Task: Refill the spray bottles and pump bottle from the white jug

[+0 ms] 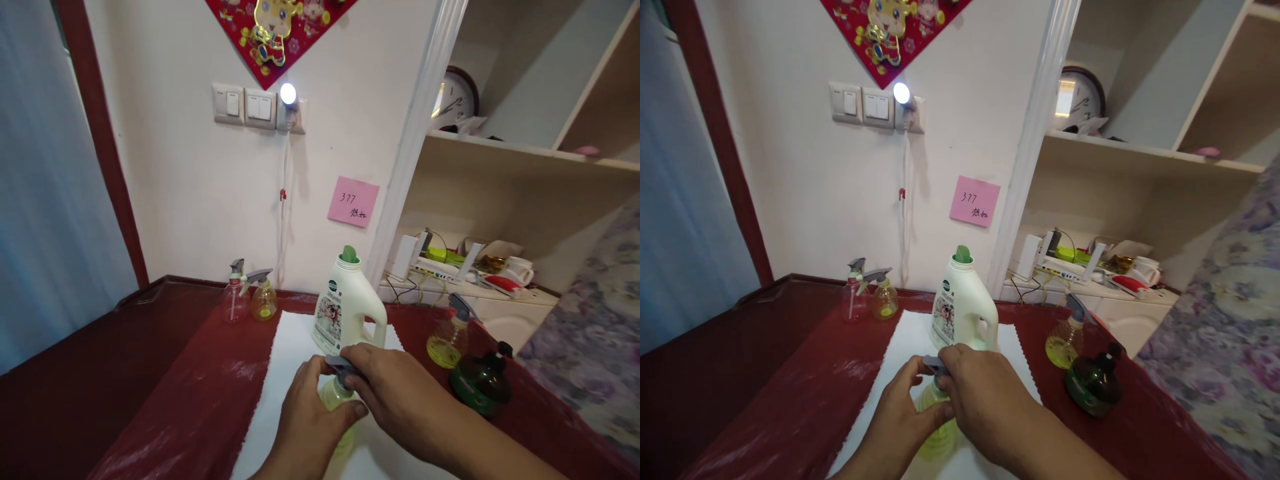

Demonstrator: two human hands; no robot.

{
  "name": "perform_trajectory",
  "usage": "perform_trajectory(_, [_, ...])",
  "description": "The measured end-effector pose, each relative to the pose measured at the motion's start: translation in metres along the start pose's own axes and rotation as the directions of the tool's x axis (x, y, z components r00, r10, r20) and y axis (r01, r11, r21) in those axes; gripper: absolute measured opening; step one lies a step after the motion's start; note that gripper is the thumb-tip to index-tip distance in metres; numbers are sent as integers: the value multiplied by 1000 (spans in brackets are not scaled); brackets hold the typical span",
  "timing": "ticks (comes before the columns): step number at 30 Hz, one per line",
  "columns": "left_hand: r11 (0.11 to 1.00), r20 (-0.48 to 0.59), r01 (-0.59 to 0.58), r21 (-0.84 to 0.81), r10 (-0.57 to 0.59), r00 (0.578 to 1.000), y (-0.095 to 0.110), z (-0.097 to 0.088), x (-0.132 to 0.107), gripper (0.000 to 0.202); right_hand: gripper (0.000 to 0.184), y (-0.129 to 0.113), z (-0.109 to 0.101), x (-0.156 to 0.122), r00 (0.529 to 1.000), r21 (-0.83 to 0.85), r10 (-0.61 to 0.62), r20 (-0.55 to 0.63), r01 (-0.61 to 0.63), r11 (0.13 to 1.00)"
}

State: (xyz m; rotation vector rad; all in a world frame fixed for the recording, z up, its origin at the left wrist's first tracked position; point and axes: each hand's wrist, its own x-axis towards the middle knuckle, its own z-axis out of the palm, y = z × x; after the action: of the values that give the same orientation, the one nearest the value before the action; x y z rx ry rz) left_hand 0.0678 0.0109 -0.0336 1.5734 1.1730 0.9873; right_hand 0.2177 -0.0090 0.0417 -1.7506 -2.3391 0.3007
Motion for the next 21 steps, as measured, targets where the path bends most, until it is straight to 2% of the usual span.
perform_trajectory(3, [999, -67, 10, -34, -12, 998, 1, 12, 3, 23, 14, -2, -3, -1, 1000, -9, -5, 2, 5, 1000])
perform_trajectory(6, [996, -71, -64, -60, 60, 996, -6, 15, 5, 19, 14, -1, -5, -3, 1000, -6, -17, 4, 17, 1000])
perform_trajectory(9, [981, 54, -162, -105, 168, 984, -12, 5, 9, 15, 14, 1, -4, -4, 999, -5, -37, 3, 37, 999])
perform_trajectory(12, [961, 255, -223, -165, 260, 931, -15, -7, 13, 20, 15, 3, -3, -4, 999, -4, -53, -8, 52, 999])
perform_trajectory(14, [956, 326, -208, -207, 268, 907, -16, -10, 14, 22, 14, 3, -3, -4, 999, -8, -44, -7, 44, 999])
perform_trajectory(16, [955, 297, -163, -249, 235, 925, -16, -5, 14, 29, 13, 3, -4, -4, 999, -4, -36, 0, 36, 999])
perform_trajectory(18, [953, 194, -110, -281, 168, 966, -15, 6, 13, 39, 13, 4, -5, -3, 999, 9, -37, 5, 37, 999])
perform_trajectory(21, [961, 45, -71, -268, 86, 995, -14, 19, 13, 31, 14, 5, -5, -4, 999, 21, -42, -6, 42, 999])
